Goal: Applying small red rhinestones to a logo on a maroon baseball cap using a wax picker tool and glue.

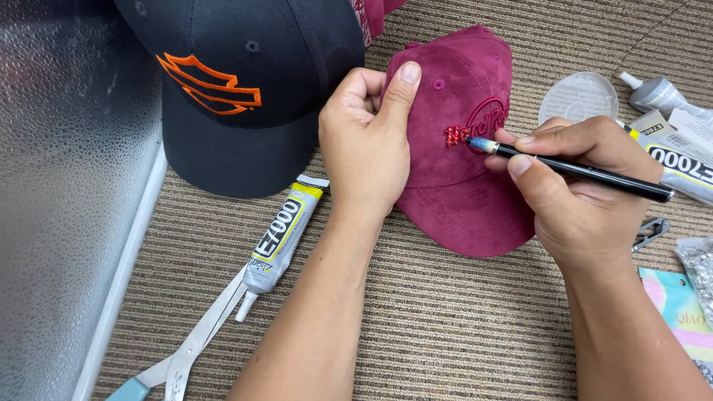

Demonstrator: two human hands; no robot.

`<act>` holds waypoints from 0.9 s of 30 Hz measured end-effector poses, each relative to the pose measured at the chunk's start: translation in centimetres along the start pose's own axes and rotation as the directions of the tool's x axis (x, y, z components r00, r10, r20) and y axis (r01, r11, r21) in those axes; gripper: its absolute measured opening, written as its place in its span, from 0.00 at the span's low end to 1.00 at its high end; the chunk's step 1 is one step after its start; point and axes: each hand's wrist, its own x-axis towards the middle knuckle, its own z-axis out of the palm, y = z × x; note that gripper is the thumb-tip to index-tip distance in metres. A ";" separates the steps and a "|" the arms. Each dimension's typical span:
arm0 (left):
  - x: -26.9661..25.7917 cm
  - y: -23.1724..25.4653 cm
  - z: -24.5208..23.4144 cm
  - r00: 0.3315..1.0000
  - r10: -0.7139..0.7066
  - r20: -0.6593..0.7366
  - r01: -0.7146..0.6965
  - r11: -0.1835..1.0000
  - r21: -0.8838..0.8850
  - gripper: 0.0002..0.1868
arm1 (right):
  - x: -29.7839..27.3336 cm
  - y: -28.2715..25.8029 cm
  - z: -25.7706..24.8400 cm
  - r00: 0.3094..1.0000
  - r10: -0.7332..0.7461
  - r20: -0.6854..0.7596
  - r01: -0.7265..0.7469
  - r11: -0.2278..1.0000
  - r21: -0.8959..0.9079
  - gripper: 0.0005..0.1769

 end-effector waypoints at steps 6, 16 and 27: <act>0.0 0.0 0.0 1.000 0.021 -0.001 -0.021 1.000 0.008 0.17 | -0.2 0.6 -0.4 1.000 0.011 -0.024 -0.011 1.000 0.002 0.11; 0.0 -0.1 0.0 1.000 0.018 -0.006 -0.018 1.000 -0.002 0.17 | 0.0 0.0 0.0 1.000 -0.001 -0.006 0.000 1.000 -0.013 0.10; 0.0 -0.2 -0.1 0.999 0.034 0.003 -0.034 0.999 0.024 0.17 | -0.3 0.7 -0.2 0.999 0.024 -0.049 -0.023 1.000 0.010 0.11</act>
